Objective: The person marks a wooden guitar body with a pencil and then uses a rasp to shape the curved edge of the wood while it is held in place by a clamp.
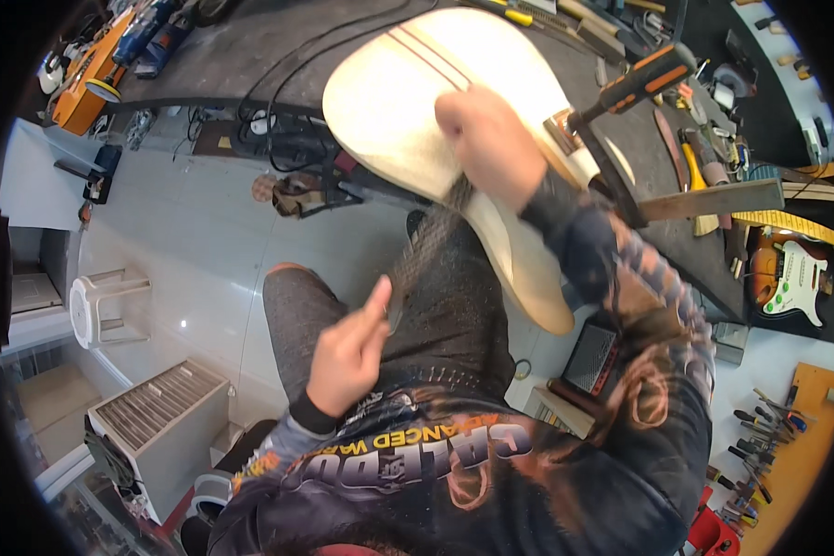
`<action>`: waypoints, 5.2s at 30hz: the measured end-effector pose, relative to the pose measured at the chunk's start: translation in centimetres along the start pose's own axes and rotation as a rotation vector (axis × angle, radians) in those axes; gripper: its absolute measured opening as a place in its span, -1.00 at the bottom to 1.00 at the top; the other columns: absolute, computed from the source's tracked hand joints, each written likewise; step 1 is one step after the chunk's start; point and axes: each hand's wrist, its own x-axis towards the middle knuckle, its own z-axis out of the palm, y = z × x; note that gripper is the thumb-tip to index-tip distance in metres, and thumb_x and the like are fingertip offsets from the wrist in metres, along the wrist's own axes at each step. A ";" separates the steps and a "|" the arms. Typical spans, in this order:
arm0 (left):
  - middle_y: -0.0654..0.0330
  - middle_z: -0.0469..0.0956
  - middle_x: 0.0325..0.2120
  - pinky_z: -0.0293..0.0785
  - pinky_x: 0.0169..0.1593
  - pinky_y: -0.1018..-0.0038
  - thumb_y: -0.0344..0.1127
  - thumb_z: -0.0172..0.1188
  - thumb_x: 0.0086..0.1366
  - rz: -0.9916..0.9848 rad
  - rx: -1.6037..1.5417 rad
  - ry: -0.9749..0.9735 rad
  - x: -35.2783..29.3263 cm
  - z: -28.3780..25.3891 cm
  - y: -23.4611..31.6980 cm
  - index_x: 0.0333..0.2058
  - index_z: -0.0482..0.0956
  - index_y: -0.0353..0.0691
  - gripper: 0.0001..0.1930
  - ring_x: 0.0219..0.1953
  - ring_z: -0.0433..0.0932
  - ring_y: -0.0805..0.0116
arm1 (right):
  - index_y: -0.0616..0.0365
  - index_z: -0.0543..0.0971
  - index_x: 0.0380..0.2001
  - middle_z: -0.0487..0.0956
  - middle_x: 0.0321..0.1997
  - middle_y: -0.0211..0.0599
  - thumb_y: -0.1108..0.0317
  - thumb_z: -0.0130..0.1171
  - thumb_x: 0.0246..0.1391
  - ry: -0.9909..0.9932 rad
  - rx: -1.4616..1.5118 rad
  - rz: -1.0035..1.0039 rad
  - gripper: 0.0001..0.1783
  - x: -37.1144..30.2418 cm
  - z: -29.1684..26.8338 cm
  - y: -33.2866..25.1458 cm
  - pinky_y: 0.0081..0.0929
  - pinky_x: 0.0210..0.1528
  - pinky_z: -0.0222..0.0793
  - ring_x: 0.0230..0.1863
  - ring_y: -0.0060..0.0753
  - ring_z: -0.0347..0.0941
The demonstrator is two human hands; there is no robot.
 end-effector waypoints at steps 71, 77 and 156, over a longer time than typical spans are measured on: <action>-0.15 0.79 -0.02 0.69 0.10 0.26 -0.57 0.23 0.48 -0.014 -0.016 0.191 1.3 -2.0 -1.4 0.51 0.45 -0.23 -0.36 -0.02 0.82 -0.04 | 0.22 0.35 -0.40 0.36 -0.45 -0.05 0.65 -0.03 0.11 -0.045 -0.005 -0.007 -0.90 6.8 4.7 -0.4 -0.16 -0.18 0.30 -0.29 0.02 0.34; -0.18 0.77 0.02 0.66 0.16 0.29 -0.58 0.21 0.49 -0.133 -0.027 0.127 6.8 -4.8 0.0 0.52 0.43 -0.25 -0.36 -0.01 0.83 0.02 | 0.27 0.42 -0.40 0.46 -0.44 0.11 0.63 0.06 0.02 0.158 -0.029 -0.194 -0.93 13.0 4.1 3.1 0.04 -0.25 0.31 -0.31 0.25 0.43; -0.23 0.75 -0.03 0.68 0.08 0.20 -0.53 0.24 0.48 -0.022 -0.066 0.142 1.2 -2.6 -1.4 0.51 0.45 -0.19 -0.36 -0.09 0.81 -0.10 | 0.24 0.37 -0.39 0.30 -0.44 -0.29 0.62 -0.03 0.24 0.029 0.037 0.080 -0.89 5.4 4.9 0.7 -0.36 -0.21 0.27 -0.31 -0.34 0.27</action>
